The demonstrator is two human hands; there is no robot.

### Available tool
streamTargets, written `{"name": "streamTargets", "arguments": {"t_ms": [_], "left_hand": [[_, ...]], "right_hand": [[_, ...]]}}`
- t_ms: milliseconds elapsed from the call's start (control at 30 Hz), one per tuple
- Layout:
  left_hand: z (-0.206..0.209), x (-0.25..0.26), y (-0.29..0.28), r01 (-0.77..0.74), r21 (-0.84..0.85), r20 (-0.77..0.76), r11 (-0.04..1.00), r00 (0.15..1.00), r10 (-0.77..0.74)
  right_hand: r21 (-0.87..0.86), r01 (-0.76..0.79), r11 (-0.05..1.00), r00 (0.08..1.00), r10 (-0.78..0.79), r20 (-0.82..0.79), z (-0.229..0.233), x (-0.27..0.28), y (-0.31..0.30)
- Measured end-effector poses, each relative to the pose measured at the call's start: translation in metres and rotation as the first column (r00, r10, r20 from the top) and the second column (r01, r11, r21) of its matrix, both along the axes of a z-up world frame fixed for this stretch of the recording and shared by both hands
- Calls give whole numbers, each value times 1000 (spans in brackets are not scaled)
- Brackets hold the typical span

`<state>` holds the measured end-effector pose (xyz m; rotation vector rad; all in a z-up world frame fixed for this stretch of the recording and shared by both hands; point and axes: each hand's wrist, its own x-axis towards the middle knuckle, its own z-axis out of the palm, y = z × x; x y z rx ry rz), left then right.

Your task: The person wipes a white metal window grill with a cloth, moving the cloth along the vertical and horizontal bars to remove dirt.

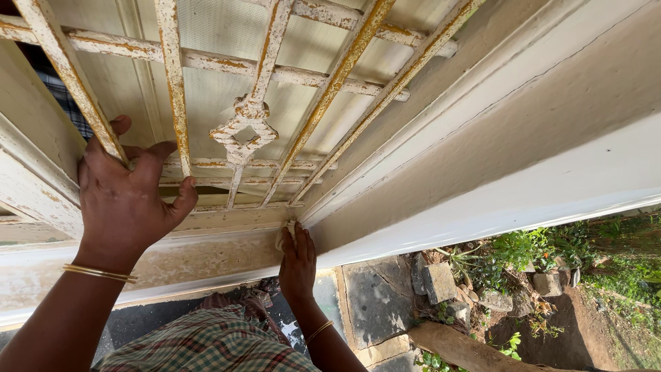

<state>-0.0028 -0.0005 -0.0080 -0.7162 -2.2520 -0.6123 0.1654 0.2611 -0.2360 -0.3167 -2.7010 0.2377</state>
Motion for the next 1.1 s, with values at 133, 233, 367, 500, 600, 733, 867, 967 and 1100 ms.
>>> {"name": "streamTargets", "arguments": {"t_ms": [133,233,367,500,600,733,867,967,1100], "left_hand": [[-5,-2,-1,-2,-6,22,1000,1000,2],[-5,-4,-1,-3,-9,13,1000,1000,3],[-3,0,-2,17,22,71,1000,997,-19],[4,3,2,-15,2,64,1000,998,15],[8,8,0,-12,45,119,999,993,7],[-4,12,1,-35,35,170,999,985,29],[-66,49,0,-1,227,102,974,995,-23],[-139,94,-3,-32,76,197,997,980,16],[-223,135,-6,75,-267,480,961,875,65]], "right_hand": [[-190,143,971,982,-115,150,-12,4,-22],[-207,114,972,986,-85,143,-10,-4,-41],[-171,-113,979,956,154,248,-13,-11,-72],[-178,-482,858,825,513,237,-21,-26,-106],[-160,-629,761,737,649,188,-12,-36,-111],[-136,-758,638,620,769,155,11,-49,-112],[-226,-813,537,540,840,53,32,-65,-112],[-435,-745,506,598,796,-97,56,-72,-97],[-321,-802,504,596,718,-360,112,-84,-69]]}}
